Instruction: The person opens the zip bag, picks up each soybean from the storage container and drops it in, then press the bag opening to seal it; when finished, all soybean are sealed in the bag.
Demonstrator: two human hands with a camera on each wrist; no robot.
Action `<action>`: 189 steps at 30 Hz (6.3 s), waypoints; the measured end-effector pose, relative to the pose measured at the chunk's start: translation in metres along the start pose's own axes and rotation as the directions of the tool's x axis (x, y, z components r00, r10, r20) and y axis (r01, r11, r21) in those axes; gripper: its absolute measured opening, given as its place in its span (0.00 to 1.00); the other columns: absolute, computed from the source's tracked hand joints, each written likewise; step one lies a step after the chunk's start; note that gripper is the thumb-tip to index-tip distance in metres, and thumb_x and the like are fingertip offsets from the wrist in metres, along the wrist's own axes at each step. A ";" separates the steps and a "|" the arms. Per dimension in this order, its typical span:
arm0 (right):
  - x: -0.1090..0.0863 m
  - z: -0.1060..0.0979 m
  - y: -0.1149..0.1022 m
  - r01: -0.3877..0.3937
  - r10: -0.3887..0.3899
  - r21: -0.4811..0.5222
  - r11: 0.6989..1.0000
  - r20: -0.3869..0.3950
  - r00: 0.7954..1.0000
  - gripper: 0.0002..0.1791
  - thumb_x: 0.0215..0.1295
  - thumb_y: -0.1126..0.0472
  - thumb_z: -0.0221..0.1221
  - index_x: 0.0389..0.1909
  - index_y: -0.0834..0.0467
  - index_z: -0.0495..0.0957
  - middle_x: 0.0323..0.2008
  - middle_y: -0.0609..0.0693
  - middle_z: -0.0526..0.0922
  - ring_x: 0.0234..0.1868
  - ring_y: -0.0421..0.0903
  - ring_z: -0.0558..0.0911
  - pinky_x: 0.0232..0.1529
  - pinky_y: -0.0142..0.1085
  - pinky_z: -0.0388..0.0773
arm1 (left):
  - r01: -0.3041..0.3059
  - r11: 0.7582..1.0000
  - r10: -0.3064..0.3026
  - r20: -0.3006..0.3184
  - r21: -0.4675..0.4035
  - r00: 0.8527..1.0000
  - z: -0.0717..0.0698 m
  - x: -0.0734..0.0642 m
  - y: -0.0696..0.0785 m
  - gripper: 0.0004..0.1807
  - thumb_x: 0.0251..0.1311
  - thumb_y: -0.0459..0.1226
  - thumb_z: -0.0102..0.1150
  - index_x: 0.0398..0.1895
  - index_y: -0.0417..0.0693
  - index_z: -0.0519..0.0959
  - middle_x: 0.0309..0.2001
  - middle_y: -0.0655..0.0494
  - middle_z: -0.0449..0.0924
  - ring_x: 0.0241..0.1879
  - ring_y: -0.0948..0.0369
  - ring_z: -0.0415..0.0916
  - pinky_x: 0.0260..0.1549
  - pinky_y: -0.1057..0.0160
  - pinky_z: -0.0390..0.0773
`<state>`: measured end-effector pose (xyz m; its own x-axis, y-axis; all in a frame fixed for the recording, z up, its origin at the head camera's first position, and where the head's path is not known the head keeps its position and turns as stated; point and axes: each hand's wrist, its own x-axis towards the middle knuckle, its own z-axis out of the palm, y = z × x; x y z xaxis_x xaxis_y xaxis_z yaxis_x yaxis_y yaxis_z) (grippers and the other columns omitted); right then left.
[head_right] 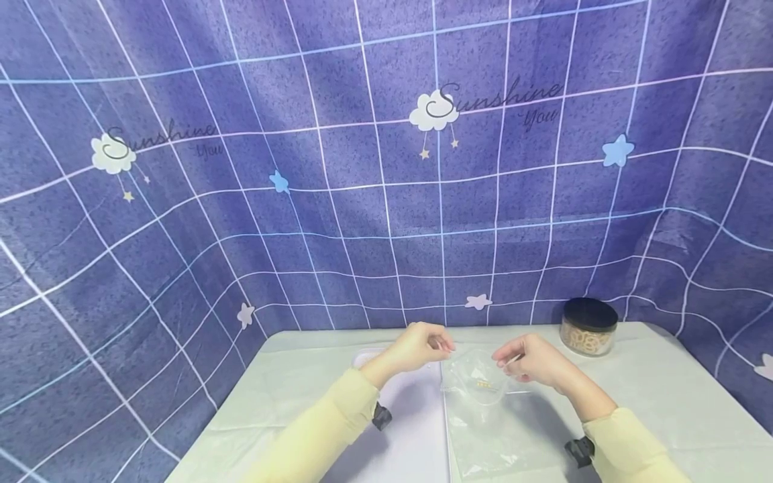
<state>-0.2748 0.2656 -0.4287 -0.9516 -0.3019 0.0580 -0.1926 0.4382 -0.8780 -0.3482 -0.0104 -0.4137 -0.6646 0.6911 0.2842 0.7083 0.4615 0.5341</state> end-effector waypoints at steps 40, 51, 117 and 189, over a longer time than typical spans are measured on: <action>-0.001 0.002 -0.002 0.010 -0.010 -0.014 1.000 -0.012 1.000 0.17 0.55 0.73 0.64 0.48 0.70 0.83 0.39 0.56 0.87 0.35 0.48 0.82 0.29 0.38 0.82 | 0.268 0.963 -0.247 -0.292 0.033 0.924 -0.005 -0.014 -0.098 0.06 0.54 0.26 0.66 0.33 0.44 0.86 0.28 0.58 0.85 0.28 0.65 0.80 0.33 0.66 0.80; -0.002 0.001 0.000 -0.002 0.002 0.014 1.000 -0.012 1.000 0.17 0.55 0.73 0.64 0.48 0.70 0.83 0.39 0.55 0.86 0.36 0.49 0.82 0.30 0.39 0.82 | 0.383 0.904 -0.342 -0.218 0.189 0.914 0.007 -0.033 -0.127 0.09 0.47 0.23 0.66 0.29 0.44 0.84 0.24 0.59 0.78 0.27 0.63 0.72 0.31 0.65 0.76; -0.003 -0.001 0.001 0.006 -0.006 0.012 1.000 0.016 1.000 0.18 0.56 0.73 0.63 0.49 0.71 0.82 0.40 0.58 0.86 0.37 0.49 0.82 0.32 0.40 0.83 | 0.364 0.922 -0.327 -0.240 0.133 0.914 0.011 -0.021 -0.091 0.10 0.51 0.33 0.72 0.39 0.47 0.87 0.32 0.59 0.83 0.32 0.65 0.77 0.34 0.65 0.77; -0.005 -0.002 -0.003 0.011 -0.012 0.020 1.000 0.006 1.000 0.18 0.57 0.74 0.63 0.50 0.72 0.82 0.40 0.56 0.86 0.35 0.46 0.82 0.30 0.38 0.82 | -0.061 0.995 0.077 -0.203 0.082 0.976 0.014 0.023 0.022 0.05 0.59 0.27 0.65 0.37 0.43 0.86 0.33 0.57 0.87 0.31 0.71 0.79 0.36 0.78 0.76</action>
<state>-0.2699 0.2681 -0.4255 -0.9479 -0.3117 0.0655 -0.1987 0.4177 -0.8866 -0.3445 0.0236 -0.4066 -0.6426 0.5974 0.4798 0.7648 0.4620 0.4490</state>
